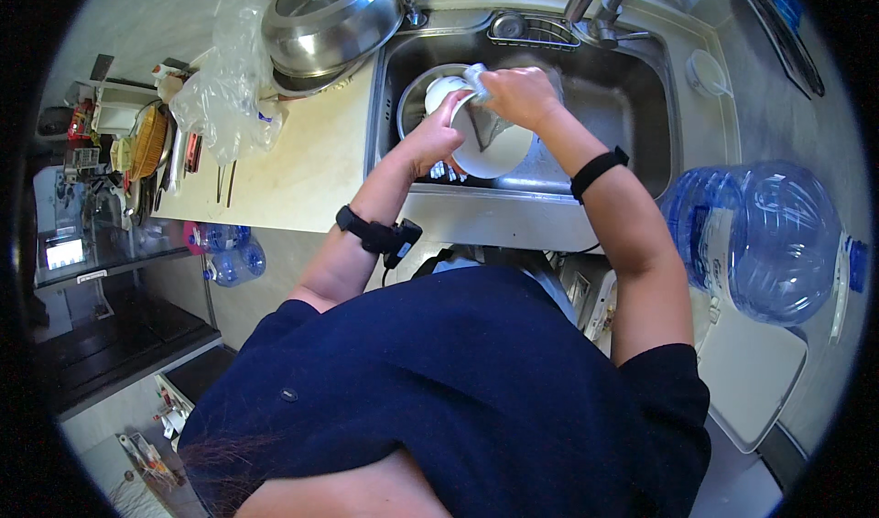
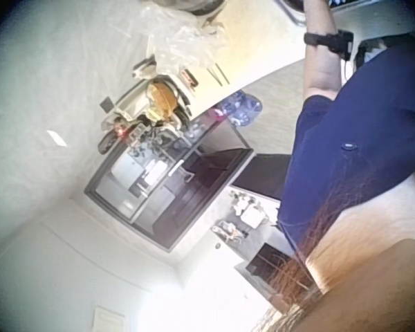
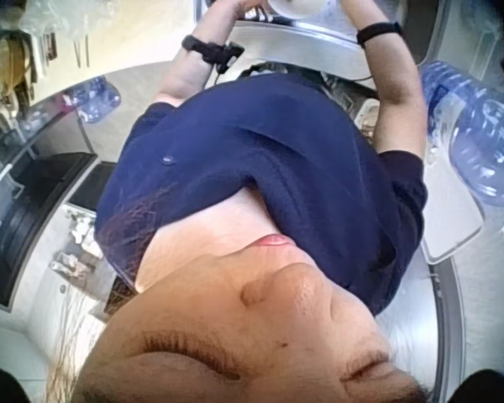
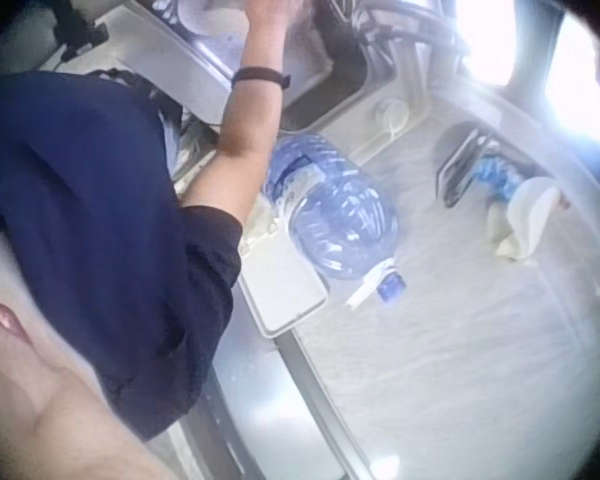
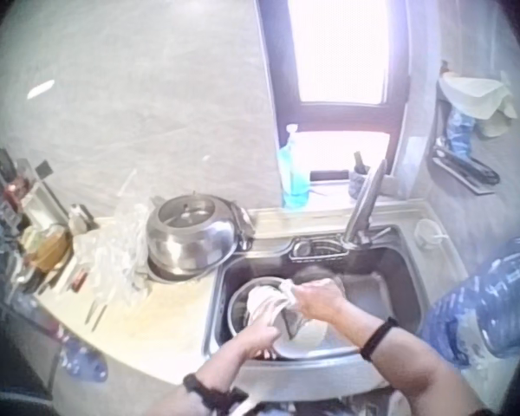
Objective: The person washes a white bowl and a metal dish rack in a kitchen sink using a cloth and running water. They scrub the bowl inside and out, rinse it, then scrub and rinse the dish rack before placing it in the sink.
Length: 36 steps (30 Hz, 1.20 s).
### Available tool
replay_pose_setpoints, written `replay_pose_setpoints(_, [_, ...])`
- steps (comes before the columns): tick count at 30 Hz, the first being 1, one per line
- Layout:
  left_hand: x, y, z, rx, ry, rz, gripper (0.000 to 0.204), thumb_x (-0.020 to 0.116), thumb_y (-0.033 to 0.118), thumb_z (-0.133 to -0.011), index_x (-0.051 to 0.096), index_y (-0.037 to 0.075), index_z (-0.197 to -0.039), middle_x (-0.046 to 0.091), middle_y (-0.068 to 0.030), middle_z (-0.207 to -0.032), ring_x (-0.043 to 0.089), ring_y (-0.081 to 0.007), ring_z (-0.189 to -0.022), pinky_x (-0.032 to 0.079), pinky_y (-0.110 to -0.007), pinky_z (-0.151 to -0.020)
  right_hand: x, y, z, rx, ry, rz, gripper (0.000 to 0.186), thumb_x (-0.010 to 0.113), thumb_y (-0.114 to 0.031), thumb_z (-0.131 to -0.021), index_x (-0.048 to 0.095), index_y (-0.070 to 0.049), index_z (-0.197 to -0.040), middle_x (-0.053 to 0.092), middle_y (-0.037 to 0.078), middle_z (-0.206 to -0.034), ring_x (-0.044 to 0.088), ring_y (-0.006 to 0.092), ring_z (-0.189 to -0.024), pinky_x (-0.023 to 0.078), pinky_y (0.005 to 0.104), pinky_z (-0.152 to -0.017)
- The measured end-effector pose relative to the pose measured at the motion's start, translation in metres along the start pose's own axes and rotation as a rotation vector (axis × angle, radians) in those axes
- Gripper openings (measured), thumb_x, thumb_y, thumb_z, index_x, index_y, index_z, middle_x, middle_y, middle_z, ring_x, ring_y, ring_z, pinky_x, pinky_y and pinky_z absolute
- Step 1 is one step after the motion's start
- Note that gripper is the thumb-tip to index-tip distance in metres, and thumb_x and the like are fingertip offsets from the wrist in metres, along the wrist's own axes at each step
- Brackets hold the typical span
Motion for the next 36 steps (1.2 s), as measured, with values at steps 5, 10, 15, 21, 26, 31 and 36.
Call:
replay_pose_setpoints(5, [-0.007,0.005,0.002,0.292,0.110,-0.100,0.085,0.044,-0.009,-0.064,0.030,0.018,-0.144,0.045,-0.0134,-0.131,0.052,-0.0242,-0.113,0.051,-0.030,-0.082,-0.008,-0.002,0.000,0.200,0.083,-0.068,0.032,0.070,-0.035,-0.080,0.064,-0.010,-0.100,0.069,0.011,-0.090,0.068,0.0248,-0.081,0.053,0.0381,-0.067])
replay_pose_setpoints(10, [0.011,-0.027,-0.002,0.574,0.388,0.157,0.090,0.047,-0.011,-0.065,0.022,0.019,-0.147,0.039,-0.0115,-0.138,0.038,-0.0242,-0.129,0.031,-0.032,-0.107,0.042,-0.045,0.040,0.817,0.413,-1.260,0.036,0.075,-0.019,-0.079,0.064,-0.001,-0.107,0.068,0.008,-0.091,0.064,0.0185,-0.074,0.051,0.0309,-0.059])
replay_pose_setpoints(15, [0.007,-0.041,-0.002,0.513,0.474,0.020,0.083,0.044,-0.014,-0.066,0.028,0.017,-0.142,0.039,-0.0135,-0.138,0.036,-0.0266,-0.131,0.027,-0.034,-0.110,0.087,-0.055,0.052,1.095,0.129,-1.561,0.042,0.081,-0.018,-0.070,0.065,-0.007,-0.107,0.067,0.005,-0.094,0.061,0.0177,-0.073,0.048,0.0328,-0.060])
replay_pose_setpoints(21, [0.005,-0.018,0.011,0.209,0.183,0.062,0.078,0.044,-0.013,-0.066,0.031,0.014,-0.138,0.044,-0.0140,-0.128,0.053,-0.0305,-0.113,0.056,-0.037,-0.078,0.031,0.001,0.013,0.313,0.303,-0.388,0.039,0.077,-0.034,-0.072,0.065,-0.010,-0.101,0.069,0.009,-0.091,0.067,0.0270,-0.083,0.053,0.0373,-0.070])
replay_pose_setpoints(26, [-0.003,0.005,0.012,0.141,0.070,-0.036,0.076,0.046,-0.010,-0.065,0.036,0.013,-0.137,0.046,-0.0139,-0.125,0.054,-0.0293,-0.111,0.057,-0.037,-0.075,-0.016,-0.022,0.010,-0.037,0.432,-0.026,0.036,0.074,-0.032,-0.071,0.057,-0.014,-0.097,0.065,0.003,-0.084,0.066,0.0250,-0.080,0.053,0.0374,-0.065])
replay_pose_setpoints(31, [0.007,-0.006,0.015,0.186,0.136,0.172,0.076,0.040,-0.013,-0.069,0.034,0.016,-0.139,0.042,-0.0162,-0.132,0.051,-0.0334,-0.118,0.054,-0.039,-0.080,-0.022,-0.044,0.017,0.192,0.356,-0.021,0.074,0.084,-0.045,-0.054,0.050,-0.012,-0.111,0.057,0.008,-0.107,0.058,0.0280,-0.099,0.047,0.0400,-0.082])
replay_pose_setpoints(36, [0.018,-0.020,0.017,0.130,0.161,0.383,0.078,0.040,-0.012,-0.071,0.026,0.018,-0.141,0.040,-0.0164,-0.132,0.050,-0.0388,-0.118,0.061,-0.047,-0.059,-0.014,-0.033,0.017,0.263,0.130,-0.091,0.059,0.077,-0.047,-0.066,0.050,-0.012,-0.105,0.061,0.007,-0.096,0.064,0.0294,-0.091,0.052,0.0414,-0.070])
Point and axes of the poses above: each hand's wrist, its own z-axis away from the middle knuckle, its own x-axis out of the palm, y = z × x, the point moved 3 cm from there along -z, towards the middle knuckle
